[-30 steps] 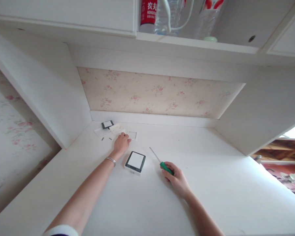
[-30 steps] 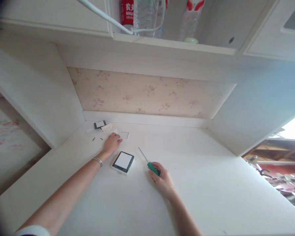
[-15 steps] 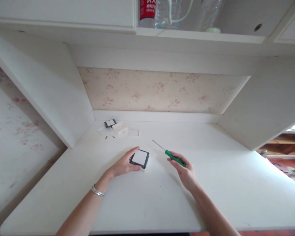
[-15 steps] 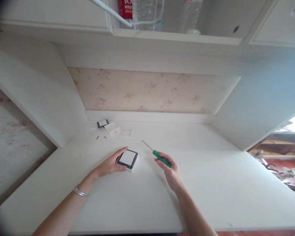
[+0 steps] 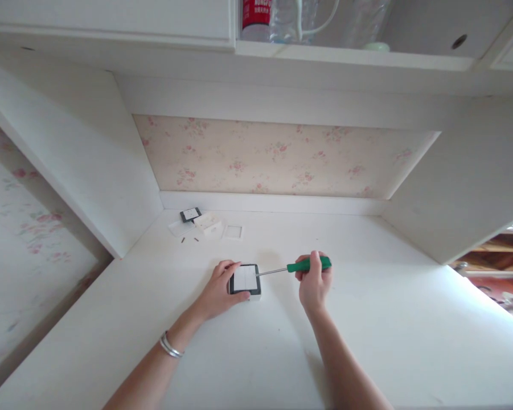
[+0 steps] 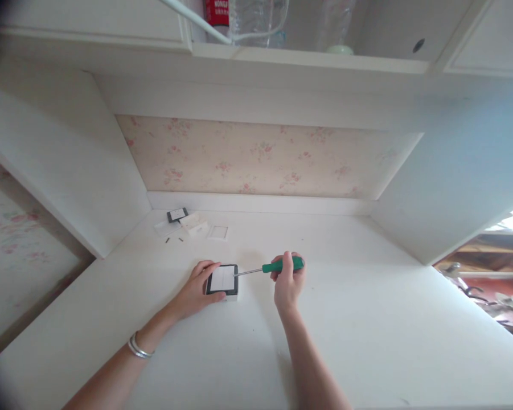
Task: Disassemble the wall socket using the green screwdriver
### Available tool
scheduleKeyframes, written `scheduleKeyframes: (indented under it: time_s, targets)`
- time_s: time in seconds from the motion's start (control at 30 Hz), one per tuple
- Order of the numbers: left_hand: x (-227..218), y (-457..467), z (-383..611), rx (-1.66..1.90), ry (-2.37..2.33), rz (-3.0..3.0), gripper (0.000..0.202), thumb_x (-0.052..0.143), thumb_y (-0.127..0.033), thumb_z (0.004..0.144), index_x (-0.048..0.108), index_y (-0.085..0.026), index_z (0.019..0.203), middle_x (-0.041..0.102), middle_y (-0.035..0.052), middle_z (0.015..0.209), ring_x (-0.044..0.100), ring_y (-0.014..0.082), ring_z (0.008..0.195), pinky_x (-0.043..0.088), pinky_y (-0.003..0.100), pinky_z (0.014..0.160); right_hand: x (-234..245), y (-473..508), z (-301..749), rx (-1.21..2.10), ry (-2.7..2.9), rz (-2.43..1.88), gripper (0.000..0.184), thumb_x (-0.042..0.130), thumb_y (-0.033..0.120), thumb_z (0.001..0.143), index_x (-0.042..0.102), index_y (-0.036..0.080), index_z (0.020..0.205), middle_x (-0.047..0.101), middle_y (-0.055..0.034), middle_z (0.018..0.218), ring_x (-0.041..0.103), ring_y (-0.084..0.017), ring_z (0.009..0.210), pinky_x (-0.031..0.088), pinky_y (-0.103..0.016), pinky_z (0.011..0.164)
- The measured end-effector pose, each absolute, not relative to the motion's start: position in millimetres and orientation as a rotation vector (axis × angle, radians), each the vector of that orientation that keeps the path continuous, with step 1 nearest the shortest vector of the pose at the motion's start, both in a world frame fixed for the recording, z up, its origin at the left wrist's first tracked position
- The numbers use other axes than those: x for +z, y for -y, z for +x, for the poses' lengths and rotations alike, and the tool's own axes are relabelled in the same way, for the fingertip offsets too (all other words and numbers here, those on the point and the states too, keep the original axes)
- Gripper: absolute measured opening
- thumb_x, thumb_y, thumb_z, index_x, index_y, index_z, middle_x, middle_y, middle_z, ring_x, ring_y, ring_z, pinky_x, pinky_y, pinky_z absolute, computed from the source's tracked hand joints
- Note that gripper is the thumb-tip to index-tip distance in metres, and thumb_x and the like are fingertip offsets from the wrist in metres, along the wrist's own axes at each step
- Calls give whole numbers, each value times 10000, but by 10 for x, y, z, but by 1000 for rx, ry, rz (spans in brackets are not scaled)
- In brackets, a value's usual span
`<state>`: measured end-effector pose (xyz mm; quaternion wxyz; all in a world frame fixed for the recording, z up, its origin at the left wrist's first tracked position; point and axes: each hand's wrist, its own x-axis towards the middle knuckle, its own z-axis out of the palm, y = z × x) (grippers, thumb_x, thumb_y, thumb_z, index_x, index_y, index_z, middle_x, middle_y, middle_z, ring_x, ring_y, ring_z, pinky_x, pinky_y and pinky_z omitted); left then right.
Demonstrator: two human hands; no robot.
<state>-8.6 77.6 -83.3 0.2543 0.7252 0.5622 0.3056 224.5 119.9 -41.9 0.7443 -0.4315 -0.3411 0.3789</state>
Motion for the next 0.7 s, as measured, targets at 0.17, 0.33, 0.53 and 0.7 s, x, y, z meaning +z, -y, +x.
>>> scheduleKeyframes:
  time_s: [0.17,0.33,0.53,0.7]
  targets:
    - [-798,-788,-59,852,-1538,1955,648,687,-473,720,471,-263,1294,380,76,1305,384,267,1247,333,404,1076,-385,-1085,2297,778,832,-1000,270,554,458,850,419,227,890,591,66,601,456,-80,350,328,-198,342]
    - [-784,-782,-30,878,-1558,1973,582,656,-475,747,499,-240,1256,404,83,1276,401,265,1223,334,404,1073,-347,-1020,2233,720,951,-1007,243,562,427,848,421,232,877,602,57,637,488,-83,394,370,-208,386]
    - [-790,-797,-12,901,-1542,2041,604,644,-473,757,487,-240,1291,422,91,1282,389,276,1231,323,414,1078,-111,-996,2085,553,1305,-1103,222,595,417,808,490,231,866,597,25,664,536,-114,517,425,-247,528]
    - [-815,-820,-11,925,-1536,2058,580,663,-457,742,518,-242,1261,445,78,1264,408,270,1208,329,402,1072,199,-1071,1890,438,1574,-1270,264,577,490,801,514,234,818,528,48,579,527,-122,509,389,-242,551]
